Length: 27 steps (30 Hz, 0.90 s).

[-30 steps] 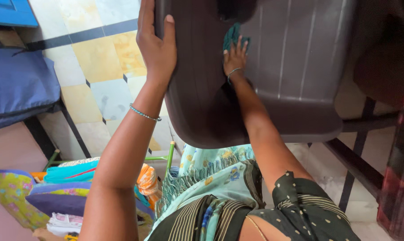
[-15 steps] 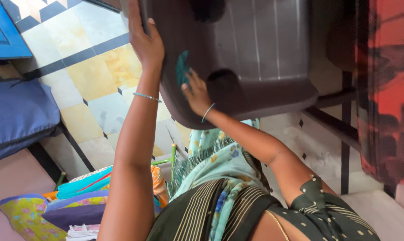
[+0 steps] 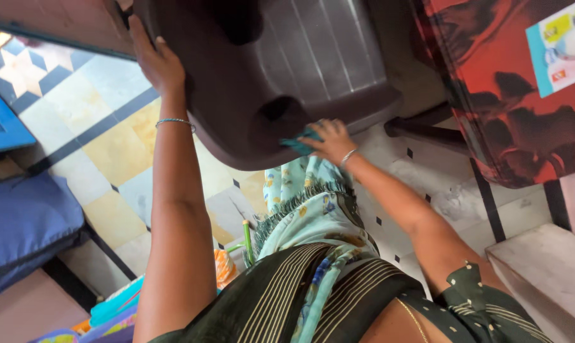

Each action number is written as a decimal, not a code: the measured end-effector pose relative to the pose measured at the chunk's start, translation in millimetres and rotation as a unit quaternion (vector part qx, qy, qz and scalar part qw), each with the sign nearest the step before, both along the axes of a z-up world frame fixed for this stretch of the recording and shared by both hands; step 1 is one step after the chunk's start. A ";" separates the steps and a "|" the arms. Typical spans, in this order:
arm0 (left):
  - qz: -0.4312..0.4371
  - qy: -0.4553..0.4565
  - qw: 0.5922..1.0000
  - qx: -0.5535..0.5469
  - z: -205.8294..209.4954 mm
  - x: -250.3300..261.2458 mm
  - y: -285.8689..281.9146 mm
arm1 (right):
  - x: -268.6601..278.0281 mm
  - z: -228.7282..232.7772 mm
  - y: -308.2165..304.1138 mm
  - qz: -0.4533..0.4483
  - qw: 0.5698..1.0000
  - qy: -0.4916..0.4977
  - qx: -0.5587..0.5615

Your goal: The person retrieves books and papers from a shelf and places them on a table. Then, the person picks up a plastic chair and wipes it with a cloth.

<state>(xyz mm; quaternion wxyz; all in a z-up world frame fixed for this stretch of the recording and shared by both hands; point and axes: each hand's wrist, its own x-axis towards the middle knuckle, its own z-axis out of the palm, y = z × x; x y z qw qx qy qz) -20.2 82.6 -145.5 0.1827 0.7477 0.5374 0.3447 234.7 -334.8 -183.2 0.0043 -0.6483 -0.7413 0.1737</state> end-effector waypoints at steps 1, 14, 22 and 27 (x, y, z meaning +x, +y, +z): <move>0.002 0.000 1.000 -0.006 -0.1 -0.9 2.1 | 24.8 -6.1 -4.9 0.008 1.000 -0.025 -0.014; 0.049 0.127 0.987 -0.081 69.3 14.6 -81.9 | 122.8 -58.9 -38.8 -0.308 0.946 -0.075 0.061; 0.142 0.127 0.972 -0.141 95.7 18.4 -185.0 | 119.6 -70.5 12.5 -0.312 0.940 -0.027 -0.135; 0.167 0.141 0.971 -0.101 94.1 16.9 -194.7 | 175.4 -87.1 79.8 -0.371 0.892 0.258 0.018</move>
